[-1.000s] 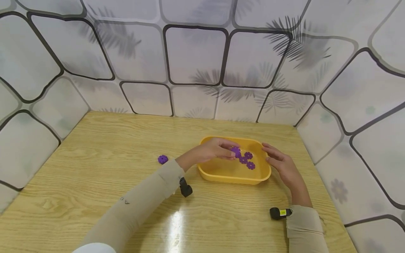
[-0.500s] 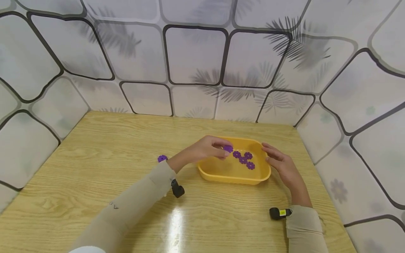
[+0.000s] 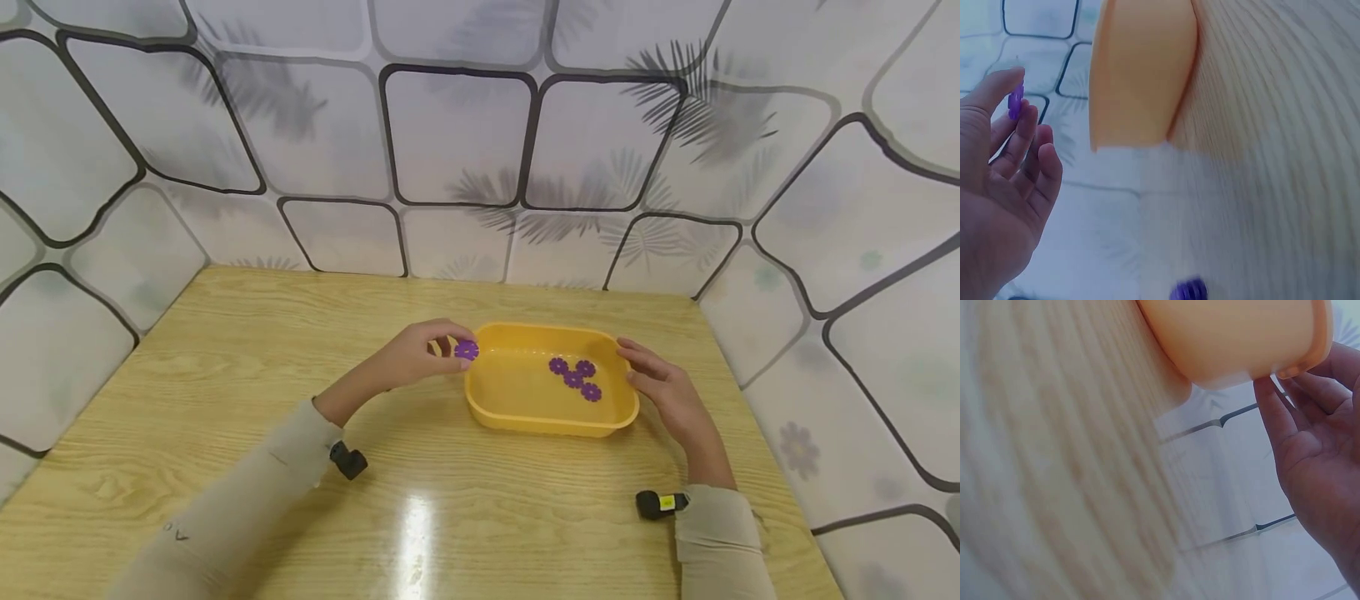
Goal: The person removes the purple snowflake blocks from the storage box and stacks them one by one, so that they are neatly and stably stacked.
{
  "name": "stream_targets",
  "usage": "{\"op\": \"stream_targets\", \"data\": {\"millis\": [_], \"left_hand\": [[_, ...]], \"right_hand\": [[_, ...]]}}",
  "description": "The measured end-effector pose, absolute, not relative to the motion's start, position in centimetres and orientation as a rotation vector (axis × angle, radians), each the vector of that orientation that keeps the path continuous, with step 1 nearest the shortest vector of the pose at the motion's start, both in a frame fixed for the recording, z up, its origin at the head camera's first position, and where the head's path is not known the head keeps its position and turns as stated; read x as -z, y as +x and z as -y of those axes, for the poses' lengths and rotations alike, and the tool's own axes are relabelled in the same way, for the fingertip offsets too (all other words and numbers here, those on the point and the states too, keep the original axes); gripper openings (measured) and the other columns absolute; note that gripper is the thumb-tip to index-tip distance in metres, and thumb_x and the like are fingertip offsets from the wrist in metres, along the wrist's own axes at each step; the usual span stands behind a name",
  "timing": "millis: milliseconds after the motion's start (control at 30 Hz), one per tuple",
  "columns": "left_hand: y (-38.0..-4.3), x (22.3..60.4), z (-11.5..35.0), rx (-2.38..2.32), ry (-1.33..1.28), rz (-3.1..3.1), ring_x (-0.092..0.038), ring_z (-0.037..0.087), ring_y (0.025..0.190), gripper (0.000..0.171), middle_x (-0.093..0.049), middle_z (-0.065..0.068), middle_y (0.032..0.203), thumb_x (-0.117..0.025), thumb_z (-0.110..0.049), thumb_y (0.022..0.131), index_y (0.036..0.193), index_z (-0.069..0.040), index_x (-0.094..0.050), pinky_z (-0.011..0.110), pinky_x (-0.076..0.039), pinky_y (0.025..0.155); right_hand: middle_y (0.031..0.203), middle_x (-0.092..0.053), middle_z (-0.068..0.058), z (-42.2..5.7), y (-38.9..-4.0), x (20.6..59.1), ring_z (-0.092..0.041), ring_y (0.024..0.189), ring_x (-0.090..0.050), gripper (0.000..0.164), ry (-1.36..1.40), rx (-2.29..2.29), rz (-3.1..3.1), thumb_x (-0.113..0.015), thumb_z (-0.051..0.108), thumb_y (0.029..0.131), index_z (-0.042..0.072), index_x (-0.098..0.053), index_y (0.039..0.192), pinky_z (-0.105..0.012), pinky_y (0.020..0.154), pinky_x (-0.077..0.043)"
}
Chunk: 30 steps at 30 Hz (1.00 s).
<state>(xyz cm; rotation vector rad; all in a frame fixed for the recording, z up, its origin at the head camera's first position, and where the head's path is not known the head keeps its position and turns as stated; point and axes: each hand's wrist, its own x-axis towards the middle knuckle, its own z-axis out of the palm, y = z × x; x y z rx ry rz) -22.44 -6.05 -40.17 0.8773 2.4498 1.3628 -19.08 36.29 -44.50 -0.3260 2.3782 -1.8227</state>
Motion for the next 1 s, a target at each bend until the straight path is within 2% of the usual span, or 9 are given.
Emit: {"op": "stream_targets", "data": {"millis": [333,467,733,1000], "left_hand": [[-21.8,41.6,12.6,-1.273,0.649,-2.573,-0.057,0.022,0.095,0.040,-0.064,-0.002,0.117,-0.073,-0.036,0.093,0.129,-0.019,-0.067,0.033,-0.051,0.066],[-21.7,42.2,14.4,-1.213,0.596,-2.606,-0.057,0.022,0.094,0.043,-0.064,0.001,0.119,-0.072,-0.035,0.094,0.131,-0.016,-0.066,0.034,-0.051,0.065],[-21.5,43.2,16.8,-1.045,0.590,-2.678,-0.057,0.019,0.090,0.040,-0.064,0.006,0.117,-0.072,-0.027,0.094,0.130,-0.011,-0.067,0.031,-0.049,0.070],[-21.5,43.8,17.5,-0.951,0.533,-2.693,-0.059,0.018,0.093,0.042,-0.062,0.003,0.120,-0.074,-0.032,0.093,0.131,-0.016,-0.067,0.032,-0.049,0.076]], "right_hand": [[0.161,-0.037,0.008,-36.2,-19.2,44.4,0.014,0.132,-0.040,0.051,-0.320,1.818,-2.381,-0.056,0.017,0.104,-0.005,-0.043,0.149,-0.006,0.098,-0.041],[0.162,-0.036,0.007,-36.2,-19.2,44.3,0.014,0.133,-0.039,0.052,-0.327,1.806,-2.388,-0.056,0.018,0.104,-0.006,-0.043,0.148,-0.005,0.098,-0.040],[0.162,-0.036,0.008,-36.2,-19.2,44.5,0.015,0.131,-0.039,0.051,-0.313,1.795,-2.388,-0.055,0.018,0.105,-0.005,-0.043,0.149,-0.006,0.098,-0.040],[0.163,-0.035,0.007,-36.2,-19.2,44.5,0.012,0.134,-0.038,0.051,-0.306,1.786,-2.399,-0.055,0.019,0.105,-0.004,-0.044,0.149,-0.005,0.097,-0.040]]}}
